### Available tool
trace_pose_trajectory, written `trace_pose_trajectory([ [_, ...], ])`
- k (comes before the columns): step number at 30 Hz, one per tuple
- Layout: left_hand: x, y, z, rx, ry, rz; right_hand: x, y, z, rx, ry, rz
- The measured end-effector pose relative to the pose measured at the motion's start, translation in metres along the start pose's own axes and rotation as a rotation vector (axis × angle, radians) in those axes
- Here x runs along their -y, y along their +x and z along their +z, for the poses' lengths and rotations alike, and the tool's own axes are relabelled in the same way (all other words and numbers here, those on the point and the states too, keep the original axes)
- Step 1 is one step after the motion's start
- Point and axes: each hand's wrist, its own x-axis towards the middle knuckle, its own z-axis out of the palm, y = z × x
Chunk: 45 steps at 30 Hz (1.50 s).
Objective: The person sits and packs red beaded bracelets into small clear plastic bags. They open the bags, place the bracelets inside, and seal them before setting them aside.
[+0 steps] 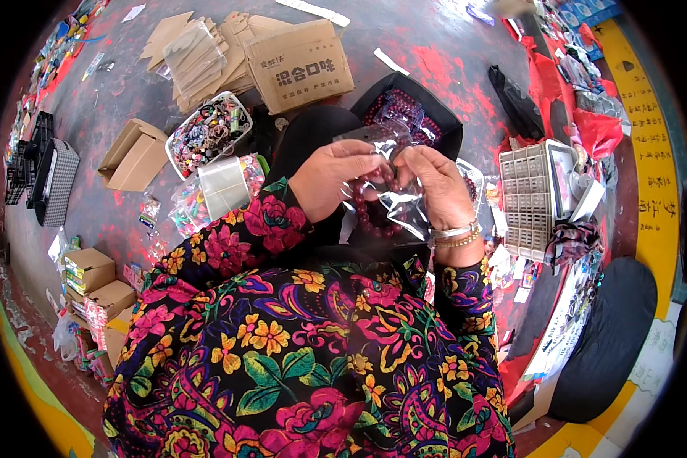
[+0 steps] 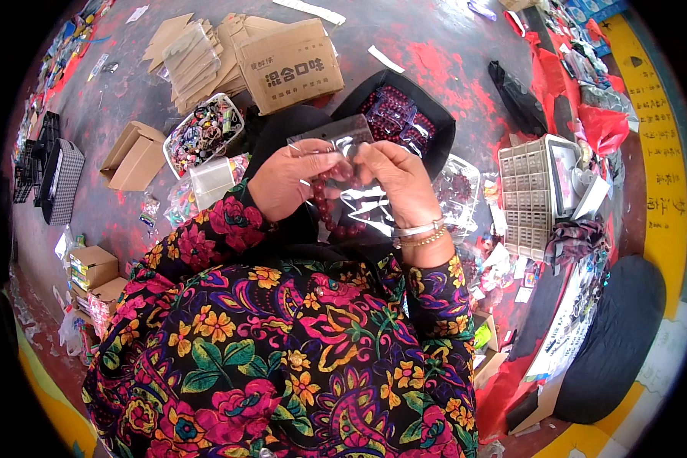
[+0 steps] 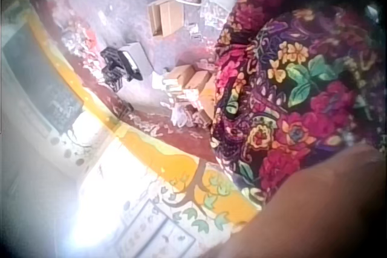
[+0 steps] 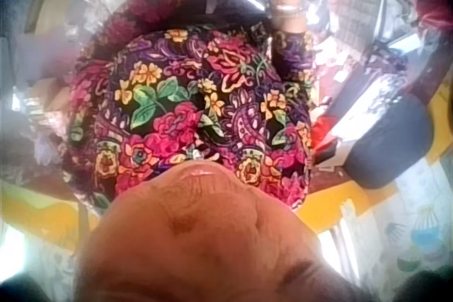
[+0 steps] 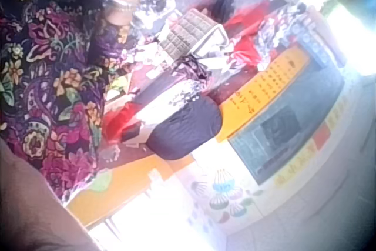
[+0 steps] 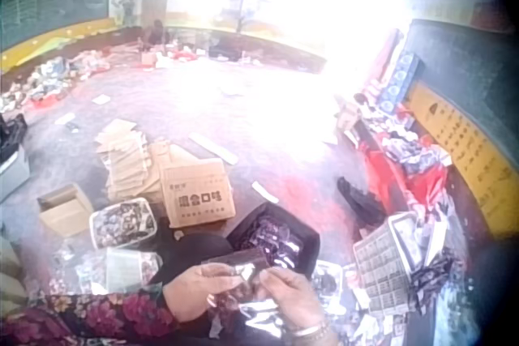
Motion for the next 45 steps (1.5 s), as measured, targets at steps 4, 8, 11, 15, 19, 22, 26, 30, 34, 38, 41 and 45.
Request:
trace_pose_trajectory([
  [4, -0.013, 0.004, -0.010, -0.062, -0.188, 0.119, 0.004, -0.014, -0.010, -0.107, 0.086, -0.027],
  [8, -0.026, 0.010, -0.016, -0.051, -0.341, 0.283, -0.026, -0.018, -0.017, -0.061, 0.459, -0.015],
  [11, -0.024, 0.017, -0.014, -0.072, -0.375, 0.346, -0.035, -0.019, 0.006, -0.093, 0.536, 0.036],
  [15, -0.011, 0.019, -0.006, -0.071, -0.308, 0.352, -0.031, -0.013, 0.025, -0.209, 0.599, -0.041],
  [19, -0.027, -0.001, -0.005, 0.035, -0.349, 0.312, -0.027, -0.013, 0.012, -0.320, 0.534, -0.025],
  [22, -0.036, -0.001, -0.024, 0.052, -0.315, 0.135, -0.022, -0.023, -0.006, -0.291, 0.452, -0.018],
  [26, -0.034, -0.002, -0.021, -0.088, -0.151, 0.020, -0.023, -0.028, -0.014, -0.241, 0.374, -0.018],
  [30, -0.025, 0.001, -0.027, -0.088, -0.012, 0.022, -0.024, -0.029, -0.013, -0.233, 0.323, 0.022],
  [34, -0.025, 0.001, -0.026, -0.161, 0.073, 0.056, -0.024, -0.027, -0.008, -0.288, 0.288, -0.005],
  [38, -0.024, 0.000, -0.023, -0.140, 0.048, 0.110, -0.024, -0.027, -0.006, -0.316, 0.348, 0.022],
  [41, -0.022, 0.000, -0.023, -0.114, 0.016, 0.128, -0.030, -0.025, -0.007, -0.323, 0.392, 0.016],
  [45, -0.018, 0.003, -0.024, -0.117, 0.017, 0.117, -0.029, -0.022, -0.003, -0.359, 0.423, 0.004],
])
